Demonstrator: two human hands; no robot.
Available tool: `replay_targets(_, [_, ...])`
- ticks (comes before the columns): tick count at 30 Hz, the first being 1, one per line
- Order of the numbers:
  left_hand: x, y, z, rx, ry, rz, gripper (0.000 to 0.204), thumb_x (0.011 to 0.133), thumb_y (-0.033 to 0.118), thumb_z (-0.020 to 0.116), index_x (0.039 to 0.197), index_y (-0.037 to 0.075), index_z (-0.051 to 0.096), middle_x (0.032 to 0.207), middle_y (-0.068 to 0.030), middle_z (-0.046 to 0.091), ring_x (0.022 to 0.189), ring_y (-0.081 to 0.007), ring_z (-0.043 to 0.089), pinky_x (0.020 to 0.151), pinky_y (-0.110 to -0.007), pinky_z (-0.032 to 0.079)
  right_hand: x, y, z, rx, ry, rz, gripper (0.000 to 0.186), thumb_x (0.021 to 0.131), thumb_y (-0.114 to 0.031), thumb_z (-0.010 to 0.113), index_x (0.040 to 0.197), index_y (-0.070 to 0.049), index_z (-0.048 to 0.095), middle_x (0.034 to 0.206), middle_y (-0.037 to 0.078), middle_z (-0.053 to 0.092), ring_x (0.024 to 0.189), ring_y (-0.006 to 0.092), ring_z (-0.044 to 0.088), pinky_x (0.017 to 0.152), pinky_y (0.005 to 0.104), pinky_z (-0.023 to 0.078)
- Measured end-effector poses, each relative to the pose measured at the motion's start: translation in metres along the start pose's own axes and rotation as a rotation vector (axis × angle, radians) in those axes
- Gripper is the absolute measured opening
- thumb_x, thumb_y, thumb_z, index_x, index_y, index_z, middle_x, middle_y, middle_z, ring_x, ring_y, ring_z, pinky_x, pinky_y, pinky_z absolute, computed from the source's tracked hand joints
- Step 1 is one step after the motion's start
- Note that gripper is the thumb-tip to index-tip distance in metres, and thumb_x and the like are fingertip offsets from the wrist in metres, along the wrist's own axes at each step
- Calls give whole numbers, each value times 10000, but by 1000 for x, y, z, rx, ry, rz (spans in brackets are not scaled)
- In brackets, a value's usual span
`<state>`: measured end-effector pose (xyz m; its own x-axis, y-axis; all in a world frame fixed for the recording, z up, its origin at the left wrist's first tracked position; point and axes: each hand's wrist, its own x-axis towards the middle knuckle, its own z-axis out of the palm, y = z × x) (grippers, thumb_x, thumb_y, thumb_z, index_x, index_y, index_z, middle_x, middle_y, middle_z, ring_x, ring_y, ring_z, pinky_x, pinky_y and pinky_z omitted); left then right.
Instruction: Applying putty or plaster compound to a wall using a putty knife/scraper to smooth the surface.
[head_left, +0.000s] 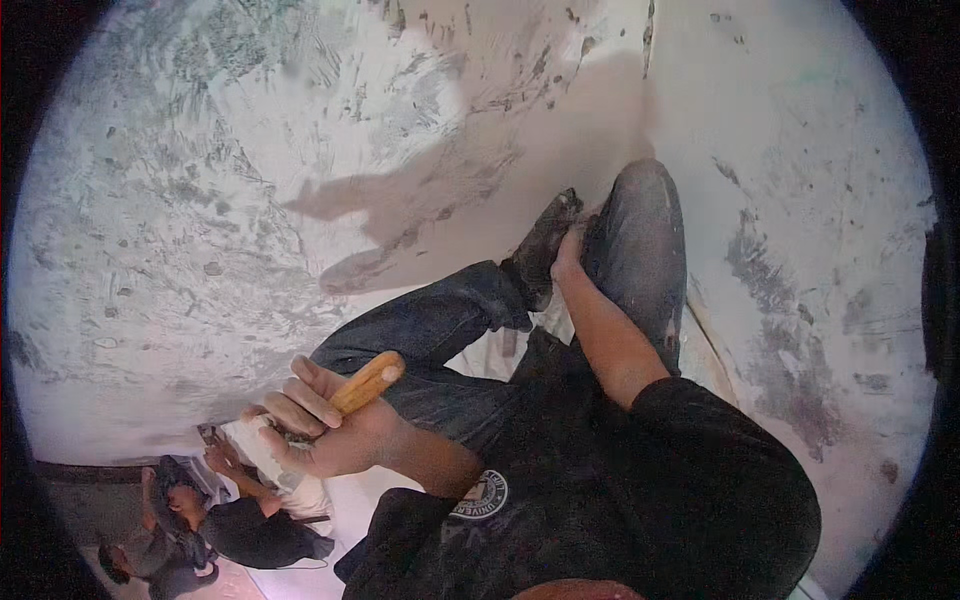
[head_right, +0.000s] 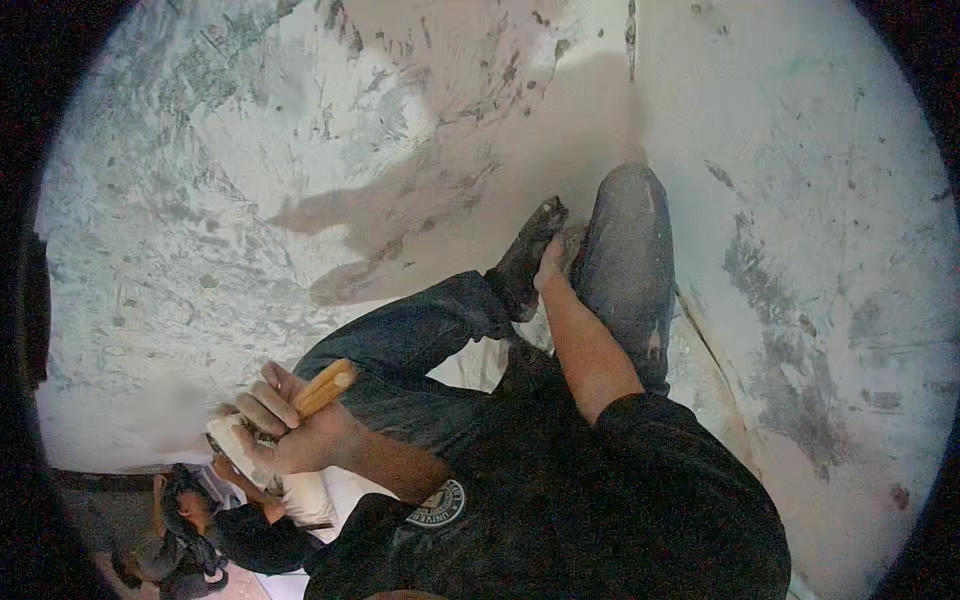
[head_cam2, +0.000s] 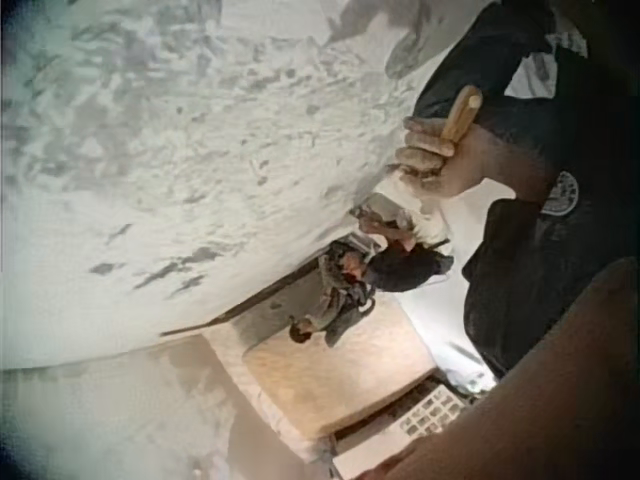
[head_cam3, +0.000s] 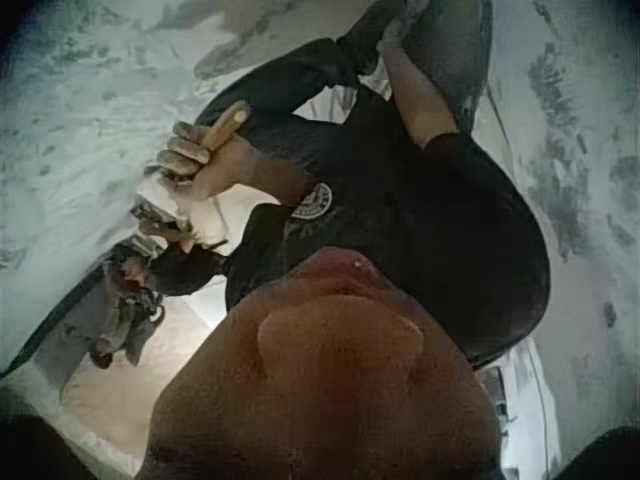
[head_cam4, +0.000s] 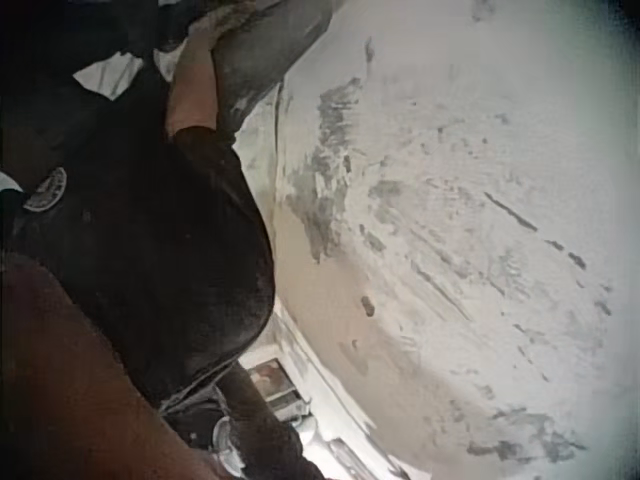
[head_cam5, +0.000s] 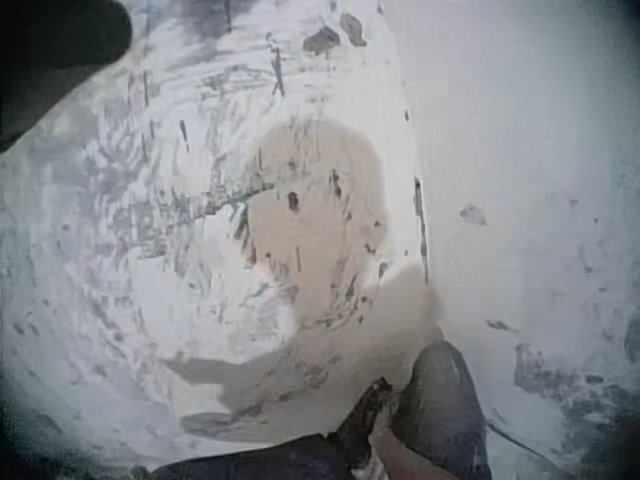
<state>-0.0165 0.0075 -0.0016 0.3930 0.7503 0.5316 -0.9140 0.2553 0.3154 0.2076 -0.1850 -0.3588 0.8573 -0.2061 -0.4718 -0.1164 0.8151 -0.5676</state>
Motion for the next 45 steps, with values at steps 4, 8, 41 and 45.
replay_targets(4, [-7, -12, 18, -68, 39, -56, 156, 974, 187, 419, 1015, 71, 515, 533, 50, 264, 414, -61, 280, 711, -298, 375, -33, -63, 6, -28, 274, 139, 592, 945, -466, 485, 1359, -45, 443, 1311, 112, 525, 1165, 286, 509, 1030, 408, 372])
replay_targets(8, [-11, -19, 19, -50, 15, -41, 164, 976, 199, 424, 1036, 79, 519, 534, 54, 263, 412, -65, 280, 696, -288, 377, -30, -78, 21, -217, 514, 214, 578, 945, -456, 451, 1387, -84, 429, 1424, 117, 434, 1265, 284, 442, 1064, 469, 334])
replay_targets(41, [-15, -37, -2, -95, 309, -320, 283, 1002, 310, 402, 815, 111, 476, 588, 43, 323, 501, -78, 303, 577, -242, 295, 19, 5, -45, -1677, -827, -49, 400, 847, -385, 631, 993, -13, 654, 862, 87, 661, 736, 186, 609, 614, 336, 464])
replay_targets(45, [-17, -59, -19, -49, 128, -382, 289, 1021, 325, 369, 915, 95, 509, 627, 48, 313, 521, -76, 285, 513, -219, 270, 27, -9, -40, -1594, -845, 132, 450, 800, -363, 659, 996, 40, 620, 864, 153, 641, 775, 200, 596, 682, 342, 475])
